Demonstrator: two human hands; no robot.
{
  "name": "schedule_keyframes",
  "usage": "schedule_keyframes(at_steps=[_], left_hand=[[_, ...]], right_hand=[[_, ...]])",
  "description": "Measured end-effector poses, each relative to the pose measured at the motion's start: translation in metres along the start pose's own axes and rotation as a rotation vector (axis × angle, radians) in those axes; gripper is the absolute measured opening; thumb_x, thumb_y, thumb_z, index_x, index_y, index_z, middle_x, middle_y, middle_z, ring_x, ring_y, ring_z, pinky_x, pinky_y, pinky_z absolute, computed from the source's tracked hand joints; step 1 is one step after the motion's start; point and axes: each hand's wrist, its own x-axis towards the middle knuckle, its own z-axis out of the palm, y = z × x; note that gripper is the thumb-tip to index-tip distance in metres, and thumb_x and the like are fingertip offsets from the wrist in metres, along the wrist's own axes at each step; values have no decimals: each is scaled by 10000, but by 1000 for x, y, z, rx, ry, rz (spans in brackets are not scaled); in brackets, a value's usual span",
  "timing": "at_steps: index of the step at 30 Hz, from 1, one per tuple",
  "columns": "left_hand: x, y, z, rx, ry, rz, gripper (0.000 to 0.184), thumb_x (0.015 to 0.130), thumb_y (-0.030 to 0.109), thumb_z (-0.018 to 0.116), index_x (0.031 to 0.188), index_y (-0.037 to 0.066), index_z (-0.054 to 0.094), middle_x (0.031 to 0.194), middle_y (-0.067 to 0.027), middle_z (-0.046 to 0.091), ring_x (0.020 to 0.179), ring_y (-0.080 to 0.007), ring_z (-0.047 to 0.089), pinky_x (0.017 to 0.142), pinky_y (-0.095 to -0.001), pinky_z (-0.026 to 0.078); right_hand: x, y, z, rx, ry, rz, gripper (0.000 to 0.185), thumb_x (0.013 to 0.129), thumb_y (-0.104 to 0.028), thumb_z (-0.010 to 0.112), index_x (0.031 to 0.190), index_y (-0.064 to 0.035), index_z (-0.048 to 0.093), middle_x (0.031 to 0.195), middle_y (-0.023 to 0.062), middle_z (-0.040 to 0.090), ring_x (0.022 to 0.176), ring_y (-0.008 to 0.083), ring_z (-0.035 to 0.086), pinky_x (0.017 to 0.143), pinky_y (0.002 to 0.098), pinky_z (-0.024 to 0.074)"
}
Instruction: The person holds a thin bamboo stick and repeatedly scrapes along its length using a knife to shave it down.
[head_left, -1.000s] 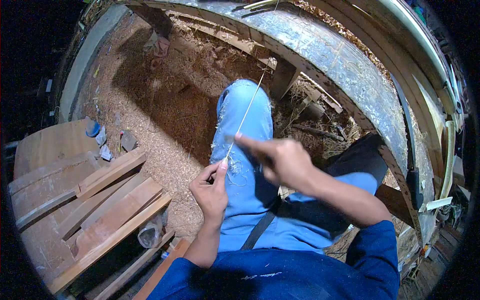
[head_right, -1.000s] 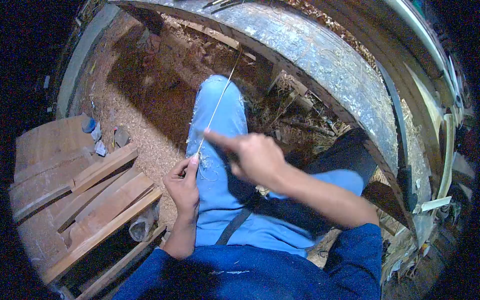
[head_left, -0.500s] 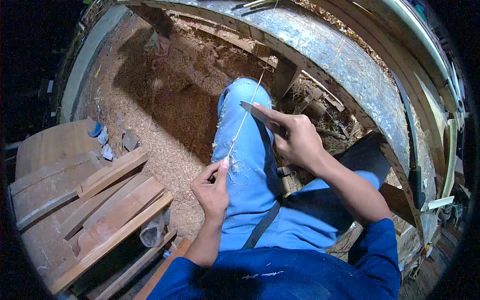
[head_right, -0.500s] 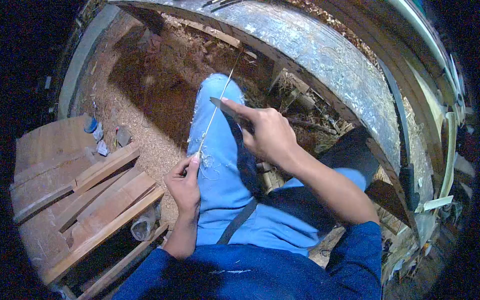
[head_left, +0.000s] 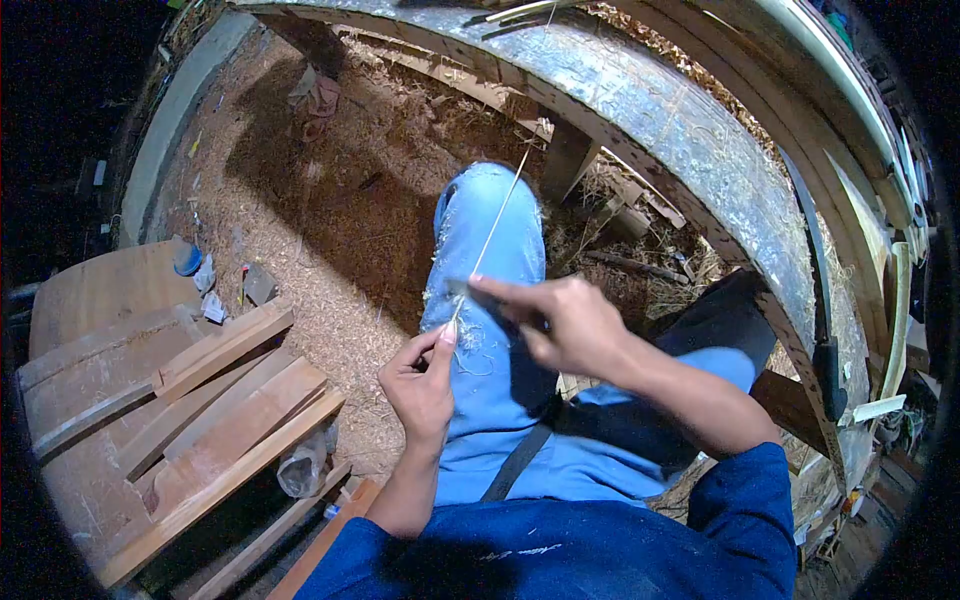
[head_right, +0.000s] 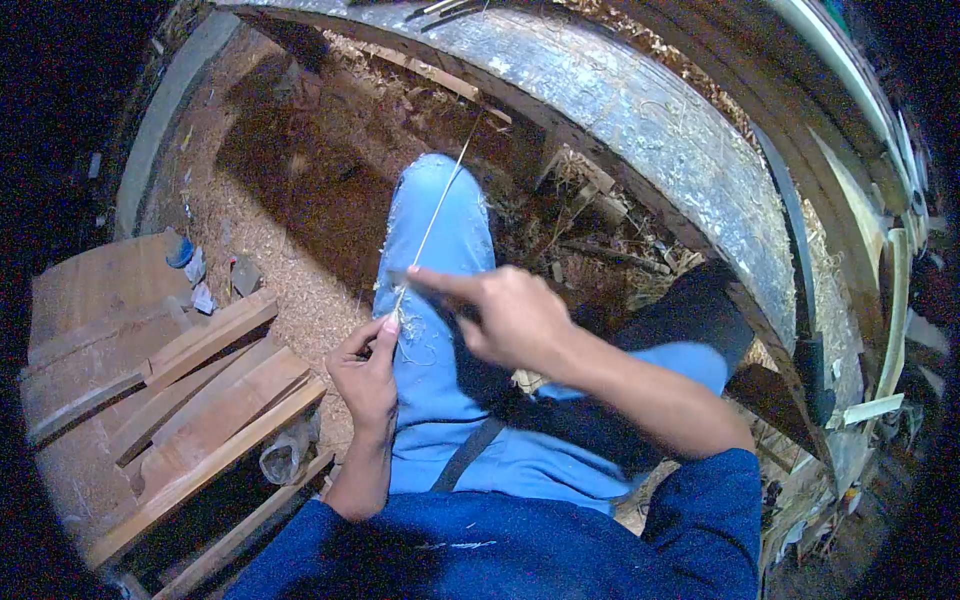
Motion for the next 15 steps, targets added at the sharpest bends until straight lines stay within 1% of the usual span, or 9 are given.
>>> schedule_keyframes(at_steps=[3,5,6,7,9,11,12,13,15], left_hand=[[-2,-6,-2,-1,-11,5,146,966,75,789,1062,-34,810,732,82,572,650,-9,427,568,-214,323],[-1,-9,2,-36,-8,14,148,964,75,791,1062,-34,810,734,80,576,648,-8,426,567,-215,323],[-1,-9,3,-34,6,0,146,964,73,790,1062,-33,809,732,80,577,647,-8,425,567,-215,323],[0,-9,3,-30,22,-14,143,964,70,789,1061,-33,809,730,80,577,645,-8,424,566,-216,323],[1,-7,1,-15,15,-10,140,965,66,787,1061,-32,809,730,79,579,645,-8,427,566,-216,325],[-1,-8,-1,3,1,-14,136,965,62,784,1061,-32,809,730,78,581,645,-8,431,566,-215,328],[-2,-8,-1,-10,3,13,135,966,60,784,1062,-32,808,729,77,582,646,-8,433,565,-215,328],[-1,-8,1,-27,5,41,134,966,58,783,1063,-32,808,729,76,583,647,-8,435,565,-215,329],[-1,-6,2,-35,4,9,136,966,58,785,1063,-33,807,729,74,584,647,-8,436,566,-212,327]], right_hand=[[20,15,-16,-41,151,127,652,876,-67,645,1461,-356,634,964,237,761,819,408,762,787,521,637],[11,4,-13,9,46,54,654,873,-79,656,1458,-371,636,954,254,752,822,408,762,793,524,635],[5,-5,-9,-24,-141,62,745,803,68,606,1469,-261,652,991,187,787,882,331,793,861,431,621],[-1,-11,-1,-65,-176,59,747,802,68,607,1470,-263,652,978,179,789,901,327,791,878,431,622],[4,-5,-5,50,-141,15,746,803,72,611,1472,-256,650,977,183,788,923,332,789,894,434,619],[20,16,-11,97,142,65,745,801,80,609,1468,-248,653,988,180,790,931,331,789,903,425,619],[24,18,-17,-3,158,148,761,786,87,614,1468,-249,652,1000,178,792,936,325,791,906,426,620],[20,13,-17,-6,160,150,761,786,87,614,1468,-249,652,1000,178,792,936,325,791,906,426,620],[8,-3,-9,-47,-147,41,783,768,86,620,1470,-257,650,997,172,792,910,320,792,891,433,627]])
